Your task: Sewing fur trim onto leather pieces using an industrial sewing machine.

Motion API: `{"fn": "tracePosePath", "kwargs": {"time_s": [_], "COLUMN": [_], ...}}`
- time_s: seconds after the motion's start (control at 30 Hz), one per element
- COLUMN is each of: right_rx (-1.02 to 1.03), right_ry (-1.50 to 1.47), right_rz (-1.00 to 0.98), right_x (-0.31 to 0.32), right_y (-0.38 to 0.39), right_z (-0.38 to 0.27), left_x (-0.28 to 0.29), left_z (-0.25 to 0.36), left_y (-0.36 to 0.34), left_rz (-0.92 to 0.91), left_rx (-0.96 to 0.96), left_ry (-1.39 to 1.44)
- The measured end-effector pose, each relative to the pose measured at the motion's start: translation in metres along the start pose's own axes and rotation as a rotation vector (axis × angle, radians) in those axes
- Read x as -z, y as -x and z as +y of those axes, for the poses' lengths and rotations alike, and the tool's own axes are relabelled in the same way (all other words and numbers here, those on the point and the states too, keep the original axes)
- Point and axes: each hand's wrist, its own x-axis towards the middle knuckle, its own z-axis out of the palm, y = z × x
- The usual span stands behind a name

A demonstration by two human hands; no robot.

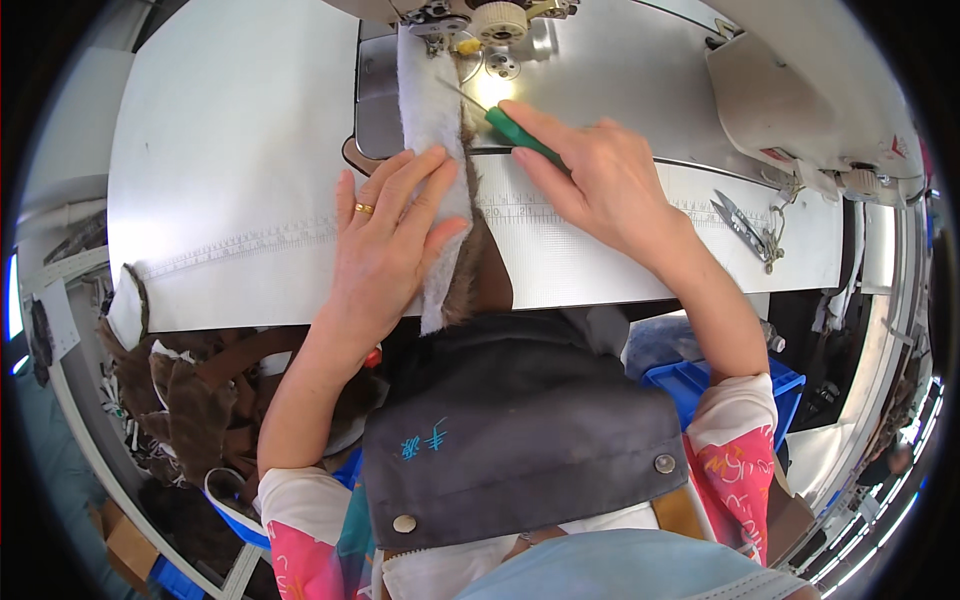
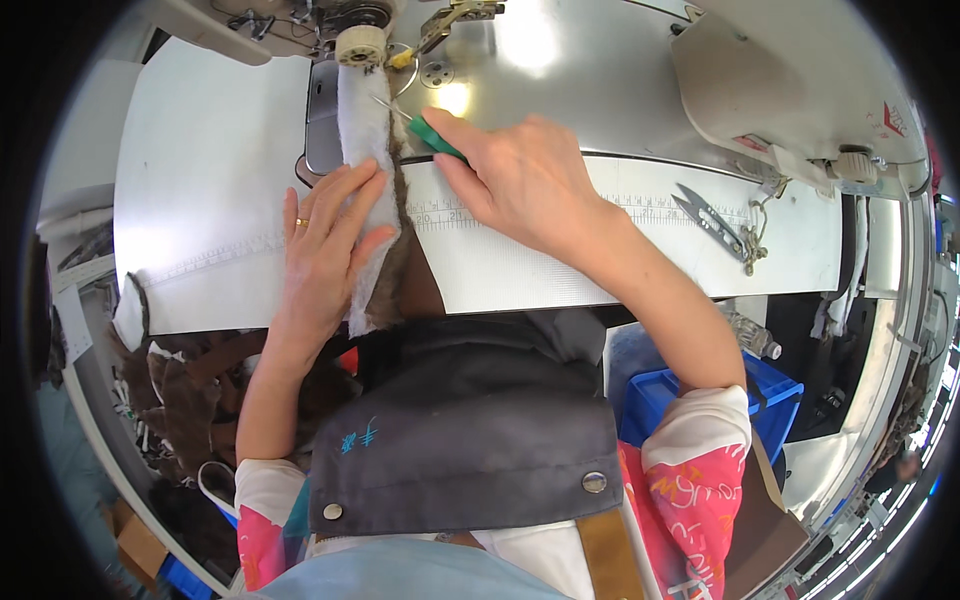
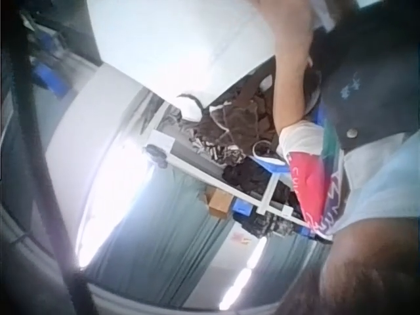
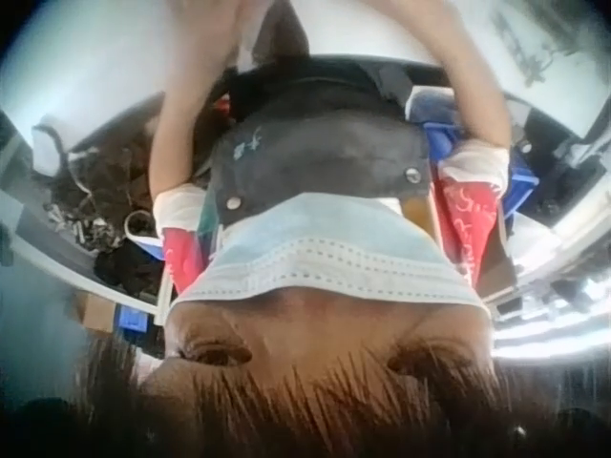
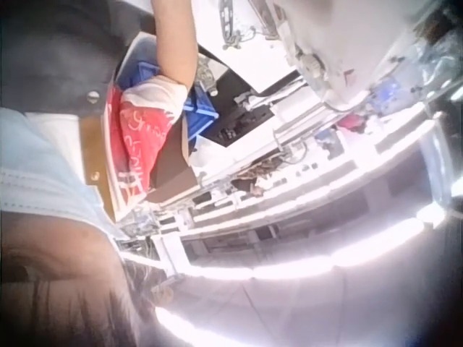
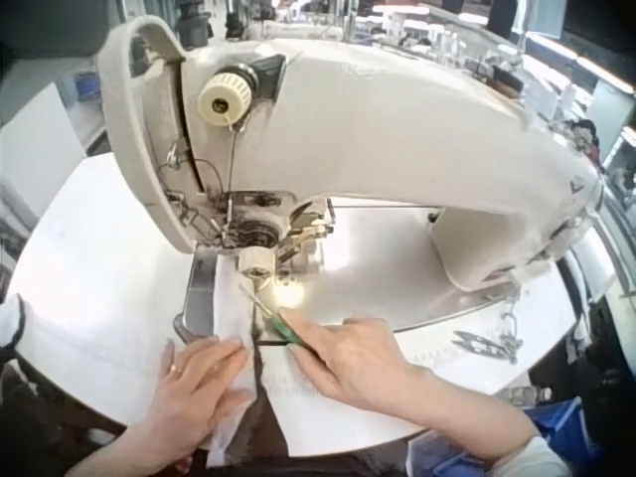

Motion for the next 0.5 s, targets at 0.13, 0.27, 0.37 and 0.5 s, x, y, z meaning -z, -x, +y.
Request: {"fn": "tracePosePath", "kwargs": {"time_s": [0.13,0.27,0.37,0.5], "right_rx": [-0.010,-0.016,-0.034,0.002], "right_ry": [0.071,0.067,0.073,-0.001], "right_rz": [-0.067,-0.072,-0.067,0.015], "right_x": [0.001,0.003,0.001,-0.003], "right_y": [-0.007,-0.010,-0.013,-0.007], "right_z": [0.003,0.006,0.008,0.014], "left_x": [-0.002,0.003,0.001,-0.002], "left_z": [-0.008,-0.007,-0.009,-0.015], "left_y": [0.005,0.003,-0.002,-0.013], "left_rz": [0.038,0.036,0.050,0.081], "left_rx": [-0.022,-0.054,-0.066,-0.104], "left_ry": [0.025,0.075,0.064,0.057]}}
